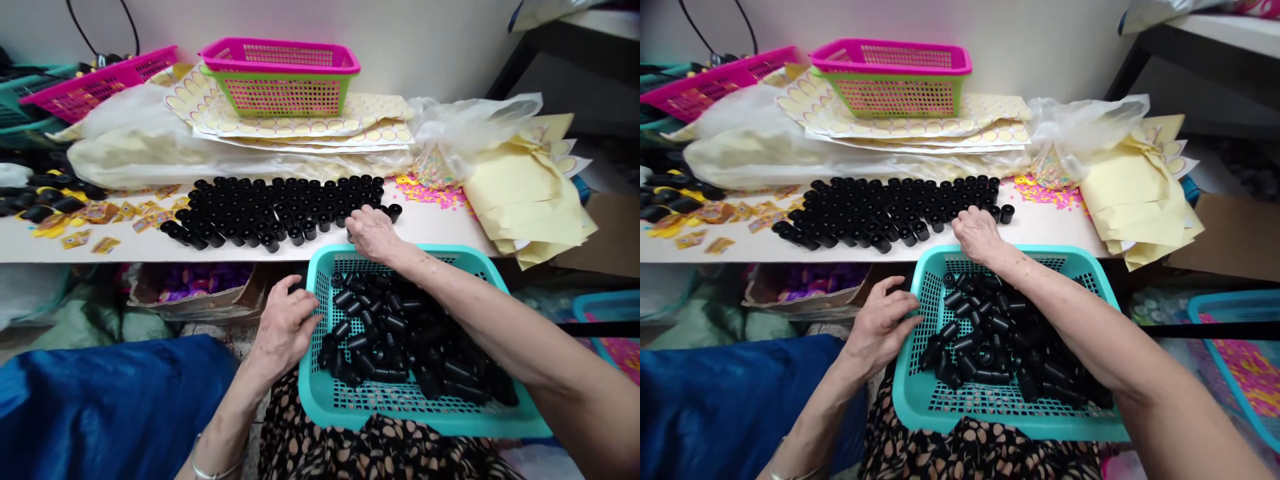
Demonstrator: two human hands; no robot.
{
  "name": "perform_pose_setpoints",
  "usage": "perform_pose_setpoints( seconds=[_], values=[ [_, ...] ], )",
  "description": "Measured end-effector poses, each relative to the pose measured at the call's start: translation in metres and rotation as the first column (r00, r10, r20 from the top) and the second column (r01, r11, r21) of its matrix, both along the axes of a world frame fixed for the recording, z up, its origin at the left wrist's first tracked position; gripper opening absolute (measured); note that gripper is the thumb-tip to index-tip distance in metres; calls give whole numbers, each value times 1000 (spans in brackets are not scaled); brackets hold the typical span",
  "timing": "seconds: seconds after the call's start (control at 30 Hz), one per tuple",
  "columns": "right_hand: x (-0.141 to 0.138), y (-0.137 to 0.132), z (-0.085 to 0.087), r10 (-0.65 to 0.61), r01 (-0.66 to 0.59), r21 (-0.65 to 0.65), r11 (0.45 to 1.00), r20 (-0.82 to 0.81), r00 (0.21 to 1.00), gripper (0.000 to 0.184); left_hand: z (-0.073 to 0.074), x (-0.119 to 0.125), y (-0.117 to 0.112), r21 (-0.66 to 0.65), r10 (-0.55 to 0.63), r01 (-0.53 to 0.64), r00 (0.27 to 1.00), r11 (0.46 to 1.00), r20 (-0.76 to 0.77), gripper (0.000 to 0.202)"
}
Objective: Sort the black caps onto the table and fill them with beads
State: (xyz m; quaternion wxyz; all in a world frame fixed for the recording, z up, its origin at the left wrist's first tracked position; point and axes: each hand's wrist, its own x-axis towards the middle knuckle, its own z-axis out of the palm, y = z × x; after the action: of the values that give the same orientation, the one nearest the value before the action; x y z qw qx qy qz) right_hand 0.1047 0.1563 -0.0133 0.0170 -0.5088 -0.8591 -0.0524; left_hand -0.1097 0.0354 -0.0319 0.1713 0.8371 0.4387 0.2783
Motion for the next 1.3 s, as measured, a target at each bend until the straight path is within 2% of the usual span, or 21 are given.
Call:
perform_pose_setpoints(
  seconds=[0.07,0.17,0.23,0.3,0.37,0.47,0.5,0.57,0.63,0.7,0.73,0.8,0.83,0.9,0.97,1.03,1.1,1.2,1.3],
  values=[
    [-2,6,-4,8,-8,0,1000,0,1000,19,1,2,-6,22,-63,65,995,998,-83,9],
    [0,5,-1,-11,11,21,1000,-9,1000,20,6,14,-6,40,-75,83,981,996,-179,15],
    [2,-7,4,-34,37,56,998,-46,998,20,7,28,-2,-22,-115,113,963,993,-242,21],
    [5,-27,9,-27,32,48,998,-107,994,22,1,43,5,-132,-165,135,954,982,-249,22],
    [8,-50,10,55,-70,-103,992,-143,988,23,-12,58,12,-215,-193,147,959,965,-209,22],
    [12,-79,1,158,-207,-396,895,-153,976,18,-36,73,19,-280,-195,133,959,951,-206,23],
    [13,-85,-3,152,-206,-439,874,-155,976,17,-42,75,20,-292,-193,123,955,949,-224,24],
    [15,-93,-12,105,-168,-449,877,-162,981,18,-46,76,22,-311,-186,102,949,945,-255,25],
    [18,-97,-19,72,-145,-445,884,-176,982,19,-40,71,24,-316,-186,93,941,944,-281,26],
    [21,-100,-23,58,-138,-448,883,-187,981,20,-24,64,26,-329,-174,78,946,941,-273,27],
    [22,-101,-24,59,-139,-451,882,-187,981,19,-14,61,26,-346,-143,60,965,936,-219,29],
    [23,-104,-26,80,-156,-454,877,-184,980,19,7,54,26,-431,2,11,1000,902,31,32],
    [23,-105,-28,101,-174,-455,874,-181,978,20,15,50,26,-506,111,5,973,863,200,34],
    [17,-106,-30,155,-217,-452,865,-170,973,22,29,45,24,-644,341,60,809,762,478,37],
    [8,-105,-34,201,-246,-444,862,-146,969,24,35,42,23,-736,504,172,626,655,595,37],
    [-3,-103,-39,221,-246,-428,869,-109,969,23,36,39,23,-778,602,281,506,563,618,35],
    [-14,-101,-44,225,-237,-404,884,-77,971,21,34,38,24,-793,660,351,440,498,609,31],
    [-25,-99,-49,238,-245,-356,902,-62,969,24,30,36,25,-791,707,368,365,488,606,31],
    [-30,-95,-54,312,-326,-324,888,-94,945,27,29,36,25,-795,727,398,347,458,593,29]
  ],
)
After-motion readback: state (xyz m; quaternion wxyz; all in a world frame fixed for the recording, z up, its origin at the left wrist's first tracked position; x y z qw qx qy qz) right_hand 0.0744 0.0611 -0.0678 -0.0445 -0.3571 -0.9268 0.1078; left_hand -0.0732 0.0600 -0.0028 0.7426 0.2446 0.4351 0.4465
